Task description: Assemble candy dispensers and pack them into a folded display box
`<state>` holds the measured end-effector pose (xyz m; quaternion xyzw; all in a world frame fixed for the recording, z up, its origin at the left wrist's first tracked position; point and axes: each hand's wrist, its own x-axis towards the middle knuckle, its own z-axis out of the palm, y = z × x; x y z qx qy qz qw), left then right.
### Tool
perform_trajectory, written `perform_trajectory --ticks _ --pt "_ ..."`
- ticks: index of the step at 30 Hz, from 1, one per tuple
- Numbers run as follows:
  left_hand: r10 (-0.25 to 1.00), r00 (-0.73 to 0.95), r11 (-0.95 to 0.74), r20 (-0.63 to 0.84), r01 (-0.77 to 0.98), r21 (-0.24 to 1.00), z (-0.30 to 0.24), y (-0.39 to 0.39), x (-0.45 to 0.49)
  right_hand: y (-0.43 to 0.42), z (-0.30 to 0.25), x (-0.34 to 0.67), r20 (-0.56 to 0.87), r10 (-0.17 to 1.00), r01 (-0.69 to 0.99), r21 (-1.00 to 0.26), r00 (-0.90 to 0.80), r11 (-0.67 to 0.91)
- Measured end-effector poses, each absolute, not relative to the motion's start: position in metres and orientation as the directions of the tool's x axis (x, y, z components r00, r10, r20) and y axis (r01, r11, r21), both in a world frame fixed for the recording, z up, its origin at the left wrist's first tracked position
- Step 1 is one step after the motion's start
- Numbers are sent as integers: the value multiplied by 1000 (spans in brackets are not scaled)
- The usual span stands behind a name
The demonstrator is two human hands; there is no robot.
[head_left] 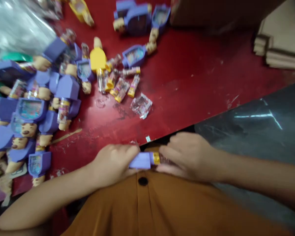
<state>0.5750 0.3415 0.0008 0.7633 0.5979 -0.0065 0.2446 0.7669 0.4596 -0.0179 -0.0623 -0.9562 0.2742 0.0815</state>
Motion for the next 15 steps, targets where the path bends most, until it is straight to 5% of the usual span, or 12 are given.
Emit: perform_trajectory --ticks 5,8,10,12,15 --pt "959 176 -54 -223 884 464 -10 338 573 459 -4 752 7 237 180 -632 -971 754" --pt "988 107 -54 -111 913 404 11 343 551 480 18 727 -1 222 168 -657 -975 735" --pt "1000 -22 21 3 973 231 35 345 526 506 30 706 150 198 34 -708 -969 705" --pt "945 -288 295 153 955 -23 58 346 495 540 30 684 312 306 -12 -718 -899 696" --pt "744 -573 666 343 679 -311 77 351 445 591 5 653 328 571 316 -581 -753 750"
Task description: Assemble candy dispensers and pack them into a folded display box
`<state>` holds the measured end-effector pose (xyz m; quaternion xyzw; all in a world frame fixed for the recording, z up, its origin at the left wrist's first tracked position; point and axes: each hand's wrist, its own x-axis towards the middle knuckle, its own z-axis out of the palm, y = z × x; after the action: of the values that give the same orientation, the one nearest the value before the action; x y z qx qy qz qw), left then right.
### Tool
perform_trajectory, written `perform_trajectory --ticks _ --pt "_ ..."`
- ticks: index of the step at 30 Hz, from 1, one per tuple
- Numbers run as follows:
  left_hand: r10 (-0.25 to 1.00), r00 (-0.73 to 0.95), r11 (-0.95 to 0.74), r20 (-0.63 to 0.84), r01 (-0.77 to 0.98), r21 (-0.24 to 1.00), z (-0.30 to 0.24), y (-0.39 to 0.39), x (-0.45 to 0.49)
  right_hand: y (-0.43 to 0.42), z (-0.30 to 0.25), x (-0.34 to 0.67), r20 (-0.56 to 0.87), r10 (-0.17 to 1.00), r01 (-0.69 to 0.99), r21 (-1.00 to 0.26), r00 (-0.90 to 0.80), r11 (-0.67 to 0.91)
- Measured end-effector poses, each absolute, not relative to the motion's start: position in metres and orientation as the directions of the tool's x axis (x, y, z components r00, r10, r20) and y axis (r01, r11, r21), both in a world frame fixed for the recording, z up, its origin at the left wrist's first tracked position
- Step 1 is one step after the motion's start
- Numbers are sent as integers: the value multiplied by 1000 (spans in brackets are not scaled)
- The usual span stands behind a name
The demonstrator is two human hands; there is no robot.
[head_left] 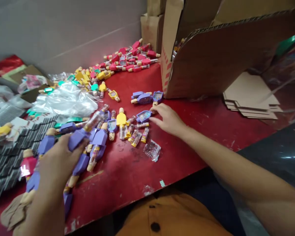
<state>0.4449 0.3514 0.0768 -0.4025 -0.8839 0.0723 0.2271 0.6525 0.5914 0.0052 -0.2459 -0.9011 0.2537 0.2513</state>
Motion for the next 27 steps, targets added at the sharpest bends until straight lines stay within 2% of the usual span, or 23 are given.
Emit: perform_trajectory --ticks 1,3,6,8,10,11,12,13,15,16,17,18,19,20,22,24,25,27 --pt "699 -606 715 379 608 -345 79 353 429 605 -6 643 275 585 391 -524 -763 756" --pt "646 -631 762 430 570 -307 81 356 404 625 -26 629 191 576 436 -479 -795 762" --pt "590 -603 746 536 662 -76 76 357 398 635 -42 623 126 566 454 -470 -814 757" --pt "569 -595 618 567 765 182 65 356 420 632 -44 627 119 614 506 -457 -780 732" --pt "606 -649 377 459 743 553 47 358 461 622 -41 636 141 690 574 -451 -710 683" --pt "680 -667 273 304 615 740 36 361 485 613 -37 641 159 728 607 -451 -667 655" --pt "747 -651 197 132 407 892 24 365 507 601 -33 646 179 761 638 -447 -623 627" --pt "796 -605 123 12 181 976 13 371 528 587 -29 651 206 777 643 -459 -595 614" --pt "792 -601 -2 -107 -178 984 -4 387 557 554 -23 658 266 744 584 -480 -613 654" --pt "770 -620 -51 -151 -295 954 -8 396 565 538 -22 660 336 626 398 -543 -704 739" --pt "736 -648 -89 -194 -378 922 -8 404 567 525 -22 662 415 448 173 -551 -792 817" --pt "704 -671 -115 -233 -432 895 -6 410 566 516 -23 662 401 291 20 -559 -868 829" --pt "683 -684 -127 -258 -459 880 -2 413 562 511 -23 661 387 211 -78 -610 -898 789" --pt "665 -693 -134 -279 -478 868 3 414 556 511 -22 659 367 199 -105 -662 -909 742" --pt "638 -683 -137 -356 -555 820 10 410 542 523 -20 651 294 386 42 -746 -875 664" --pt "623 -623 -123 -473 -676 727 10 400 532 546 -22 639 232 585 244 -745 -777 621" --pt "620 -564 -111 -545 -751 651 6 393 528 557 -25 633 205 641 324 -726 -740 607" --pt "648 -427 -77 -631 -861 503 -5 379 523 576 -35 621 157 672 400 -698 -724 594"
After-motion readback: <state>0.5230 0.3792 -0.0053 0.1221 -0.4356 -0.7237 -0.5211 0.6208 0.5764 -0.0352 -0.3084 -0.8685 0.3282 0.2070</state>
